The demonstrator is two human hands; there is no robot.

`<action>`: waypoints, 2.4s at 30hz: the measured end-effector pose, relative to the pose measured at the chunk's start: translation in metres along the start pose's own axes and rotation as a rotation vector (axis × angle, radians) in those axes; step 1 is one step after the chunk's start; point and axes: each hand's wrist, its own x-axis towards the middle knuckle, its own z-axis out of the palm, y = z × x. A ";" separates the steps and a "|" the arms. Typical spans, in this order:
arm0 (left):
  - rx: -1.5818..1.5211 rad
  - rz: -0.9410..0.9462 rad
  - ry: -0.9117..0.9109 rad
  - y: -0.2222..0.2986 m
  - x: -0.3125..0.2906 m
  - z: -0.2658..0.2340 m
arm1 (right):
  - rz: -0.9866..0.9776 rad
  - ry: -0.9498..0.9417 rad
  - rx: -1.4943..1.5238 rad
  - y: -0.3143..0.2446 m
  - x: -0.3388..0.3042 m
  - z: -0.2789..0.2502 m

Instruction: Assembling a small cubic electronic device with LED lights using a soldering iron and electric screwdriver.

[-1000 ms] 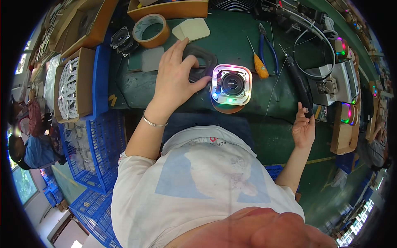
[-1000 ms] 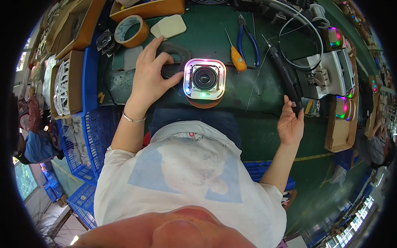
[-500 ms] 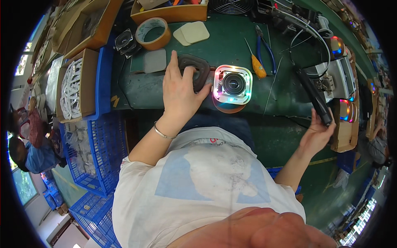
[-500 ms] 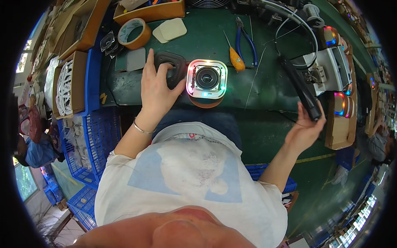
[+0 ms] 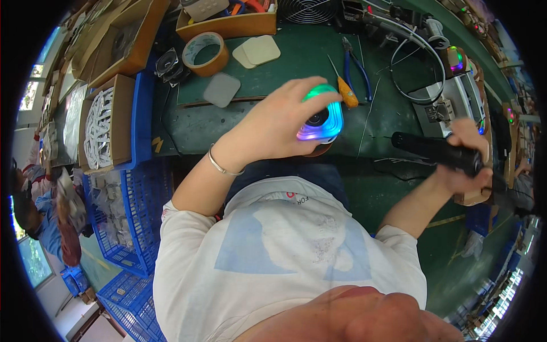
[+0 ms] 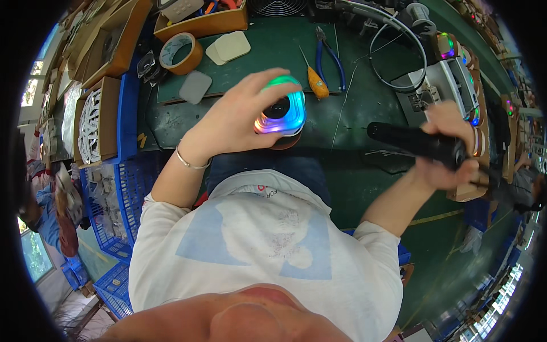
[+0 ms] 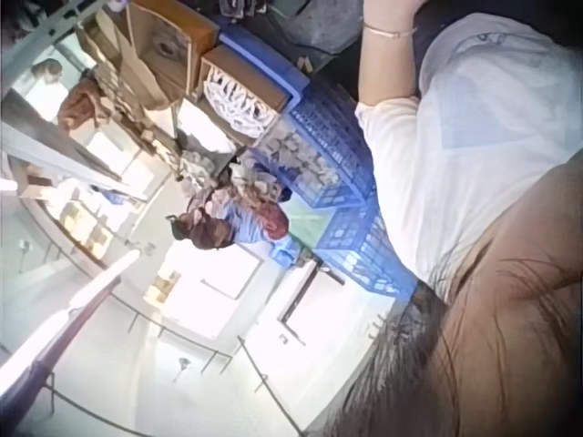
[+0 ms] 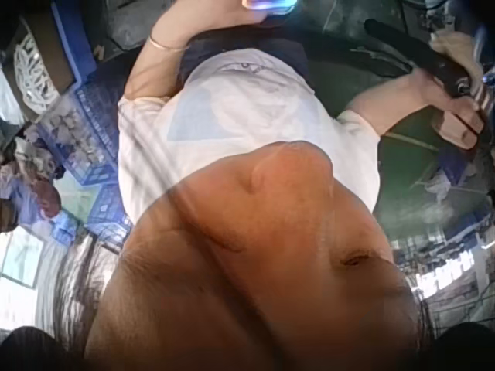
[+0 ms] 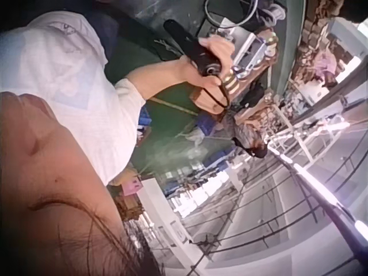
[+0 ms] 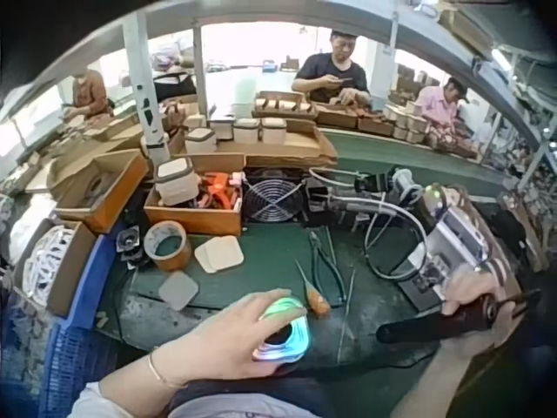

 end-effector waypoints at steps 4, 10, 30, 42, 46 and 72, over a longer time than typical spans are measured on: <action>0.034 0.043 -0.234 -0.003 0.008 -0.005 | 0.383 -0.248 0.578 0.043 0.003 0.005; 0.101 0.084 -0.317 -0.001 0.019 -0.004 | 0.419 -0.302 0.835 0.063 -0.002 0.012; -0.049 -0.176 -0.016 0.024 0.013 0.037 | 0.347 0.547 -0.152 0.030 0.072 -0.043; -0.681 -0.511 0.047 -0.005 0.017 0.047 | 0.416 0.309 0.362 -0.001 0.038 0.055; -0.553 -0.430 0.125 -0.010 0.013 0.053 | 0.314 0.090 0.576 0.003 0.041 0.106; -0.182 0.124 0.311 -0.012 -0.049 0.071 | 0.579 -0.142 0.526 0.012 0.060 0.153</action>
